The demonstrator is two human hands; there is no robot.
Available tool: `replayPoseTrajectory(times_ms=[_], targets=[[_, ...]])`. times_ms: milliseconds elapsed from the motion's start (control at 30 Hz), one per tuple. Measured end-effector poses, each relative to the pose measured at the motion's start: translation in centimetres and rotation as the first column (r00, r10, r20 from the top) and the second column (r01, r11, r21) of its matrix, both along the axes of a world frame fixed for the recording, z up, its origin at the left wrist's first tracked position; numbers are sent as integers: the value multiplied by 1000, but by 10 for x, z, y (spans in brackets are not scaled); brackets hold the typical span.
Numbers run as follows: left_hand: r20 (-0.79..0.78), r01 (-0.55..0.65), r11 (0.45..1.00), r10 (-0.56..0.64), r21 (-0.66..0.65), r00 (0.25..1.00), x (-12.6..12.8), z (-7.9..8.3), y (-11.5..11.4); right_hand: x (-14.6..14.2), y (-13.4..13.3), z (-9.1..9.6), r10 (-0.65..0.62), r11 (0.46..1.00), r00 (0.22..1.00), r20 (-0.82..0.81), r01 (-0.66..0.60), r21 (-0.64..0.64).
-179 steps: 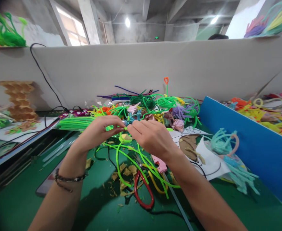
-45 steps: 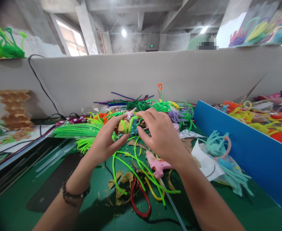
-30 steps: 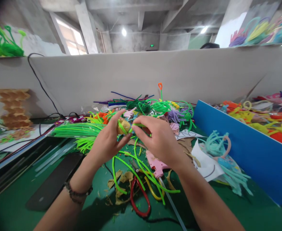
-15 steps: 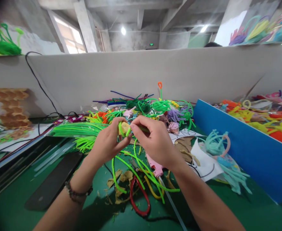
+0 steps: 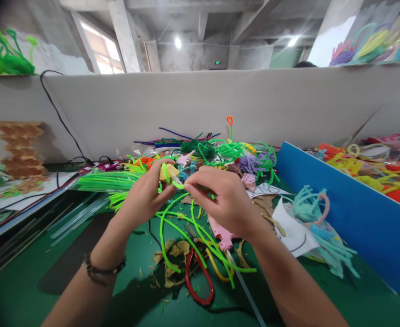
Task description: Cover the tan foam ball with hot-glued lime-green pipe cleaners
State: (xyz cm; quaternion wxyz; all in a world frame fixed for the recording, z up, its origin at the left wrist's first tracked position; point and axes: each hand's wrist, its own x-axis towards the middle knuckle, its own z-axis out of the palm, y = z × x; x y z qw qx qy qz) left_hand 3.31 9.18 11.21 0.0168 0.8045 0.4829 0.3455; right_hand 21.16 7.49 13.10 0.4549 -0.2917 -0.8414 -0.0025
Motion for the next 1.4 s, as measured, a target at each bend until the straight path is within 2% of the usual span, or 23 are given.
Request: replayPoseTrajectory(times_ms=[100, 233, 333, 467, 667, 733, 933, 1167, 1400], targets=[[-57, -51, 999, 50, -16, 997, -1, 1, 0, 2, 1, 0, 30, 995, 992, 121, -41, 87], [-146, -93, 996, 90, -15, 985, 2, 1, 0, 1, 2, -1, 60, 998, 963, 264, -51, -41], [-186, -124, 991, 133, 59, 973, 7, -1, -1, -1, 3, -4, 2, 990, 981, 192, 25, -141], [-210, -109, 980, 143, 166, 967, 12, -3, -2, -5, 5, -8, -126, 971, 987, 104, 144, -192], [-269, -71, 957, 149, 281, 952, 14, -4, -2, -5, 7, -9, -100, 977, 982, 160, 128, -172], [-275, -82, 955, 164, 286, 947, 14, -3, -2, -5, 7, -9, -97, 981, 988, 121, 115, -157], [-247, -161, 952, 227, 261, 942, 12, -3, -1, -10, 4, -9, -135, 987, 983, -126, 123, -99], [-217, -168, 945, 233, 279, 948, 11, -4, 3, -8, 7, -9, -200, 979, 977, -77, 202, 20], [-263, -201, 946, 268, 255, 927, 13, -3, 2, -7, 5, -8, -336, 936, 927, -167, 348, 45]])
